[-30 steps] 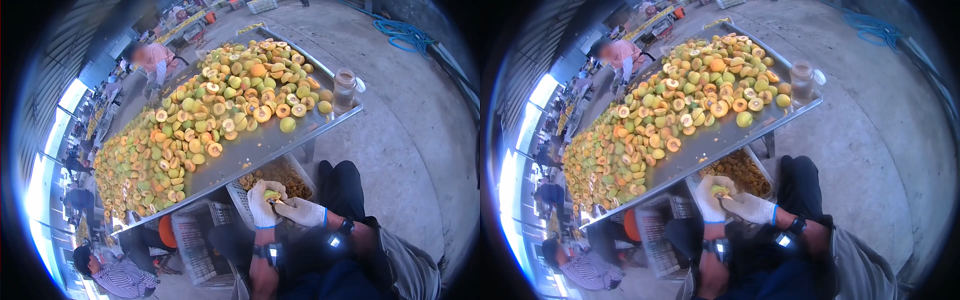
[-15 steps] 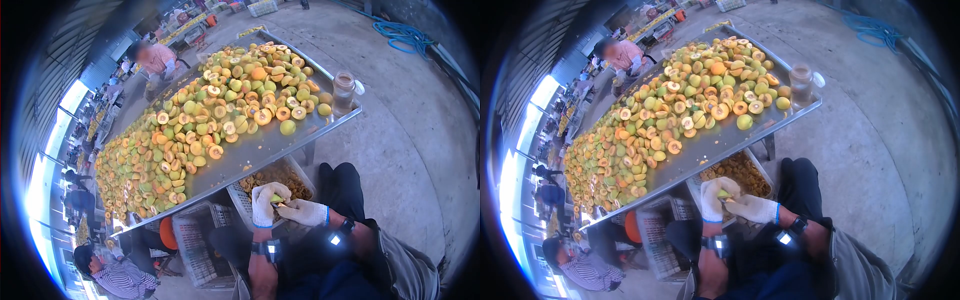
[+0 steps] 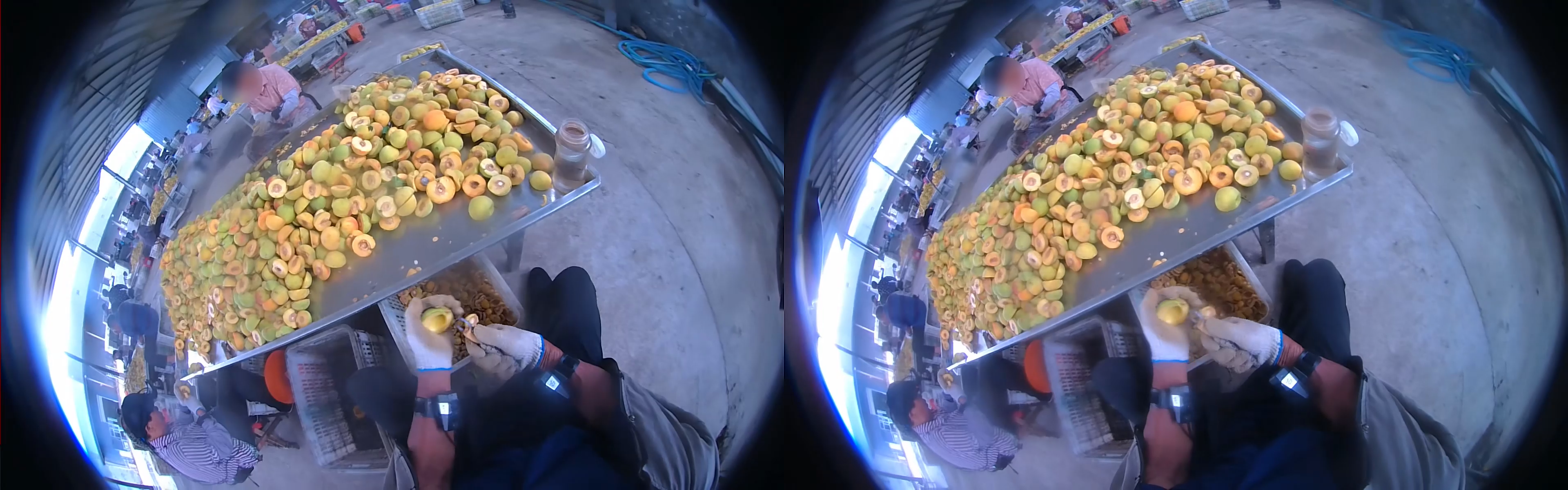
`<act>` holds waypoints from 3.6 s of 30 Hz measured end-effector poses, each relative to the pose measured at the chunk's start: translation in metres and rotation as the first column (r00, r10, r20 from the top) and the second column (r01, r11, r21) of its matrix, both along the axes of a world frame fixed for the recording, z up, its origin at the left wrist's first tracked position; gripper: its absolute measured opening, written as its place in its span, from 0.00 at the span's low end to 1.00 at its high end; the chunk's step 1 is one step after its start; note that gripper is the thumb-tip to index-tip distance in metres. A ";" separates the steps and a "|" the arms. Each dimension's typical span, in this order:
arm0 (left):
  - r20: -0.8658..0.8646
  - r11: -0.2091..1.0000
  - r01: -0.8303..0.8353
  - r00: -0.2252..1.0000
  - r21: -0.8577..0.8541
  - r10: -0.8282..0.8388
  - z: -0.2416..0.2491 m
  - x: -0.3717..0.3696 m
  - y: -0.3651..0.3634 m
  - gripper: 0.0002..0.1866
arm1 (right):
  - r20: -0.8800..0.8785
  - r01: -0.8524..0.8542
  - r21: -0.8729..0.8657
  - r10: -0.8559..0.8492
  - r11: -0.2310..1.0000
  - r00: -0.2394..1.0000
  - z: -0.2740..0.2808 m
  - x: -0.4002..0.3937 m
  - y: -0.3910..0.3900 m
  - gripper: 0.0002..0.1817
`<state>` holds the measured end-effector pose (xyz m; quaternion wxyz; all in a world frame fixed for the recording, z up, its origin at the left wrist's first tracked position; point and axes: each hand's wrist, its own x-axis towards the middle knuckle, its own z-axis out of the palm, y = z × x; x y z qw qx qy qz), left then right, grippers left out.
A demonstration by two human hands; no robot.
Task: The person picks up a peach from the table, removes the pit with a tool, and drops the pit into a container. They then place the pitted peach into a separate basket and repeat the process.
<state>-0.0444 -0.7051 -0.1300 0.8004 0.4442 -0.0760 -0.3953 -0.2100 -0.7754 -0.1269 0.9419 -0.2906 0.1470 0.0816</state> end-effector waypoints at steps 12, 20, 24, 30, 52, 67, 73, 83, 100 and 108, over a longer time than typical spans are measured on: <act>0.900 -0.058 -0.965 0.258 0.254 -0.353 0.031 0.166 0.172 0.22 | -0.376 0.097 -0.448 -0.286 0.889 0.881 0.004 0.009 -0.014 0.30; 0.937 0.827 -0.461 0.282 0.322 -0.208 0.019 0.087 -0.068 0.10 | -0.290 0.344 -0.342 -0.447 0.874 0.847 -0.034 0.014 -0.009 0.26; 0.895 0.849 -0.310 0.016 0.428 -0.445 -0.014 0.048 -0.196 0.18 | -0.320 0.454 -0.299 -0.537 0.839 0.781 -0.030 0.011 -0.016 0.24; 0.714 0.645 -0.513 -0.084 0.567 -0.695 -0.055 0.031 -0.263 0.30 | -0.352 0.567 -0.257 -0.622 0.783 0.699 -0.030 0.006 -0.028 0.22; -0.174 0.925 0.177 0.954 -0.335 -0.246 0.015 -0.012 0.005 0.33 | -0.025 0.268 -0.822 -0.502 0.502 0.864 0.037 -0.003 -0.008 0.21; -0.137 0.981 0.030 0.989 -0.190 -0.056 0.019 -0.033 0.003 0.27 | -0.006 0.084 -0.980 -0.451 0.181 0.892 0.048 0.012 0.013 0.22; -0.127 0.998 -0.063 0.990 0.002 0.063 0.029 -0.036 -0.011 0.22 | -0.068 0.040 -0.972 -0.442 0.231 0.895 0.054 0.018 0.014 0.25; -0.033 0.997 -0.075 0.997 0.007 0.075 0.027 -0.034 -0.014 0.17 | -0.175 -0.048 -0.954 -0.414 0.297 0.893 0.059 0.024 0.013 0.27; 0.100 0.989 -0.078 0.993 0.128 0.065 0.053 -0.037 -0.011 0.21 | -0.079 0.030 -0.949 -0.330 0.313 0.941 0.054 0.019 0.009 0.27; 0.199 0.992 0.013 0.979 0.124 -0.037 0.061 -0.036 -0.014 0.22 | -0.055 0.080 -0.930 -0.350 0.358 0.935 0.059 0.011 0.012 0.26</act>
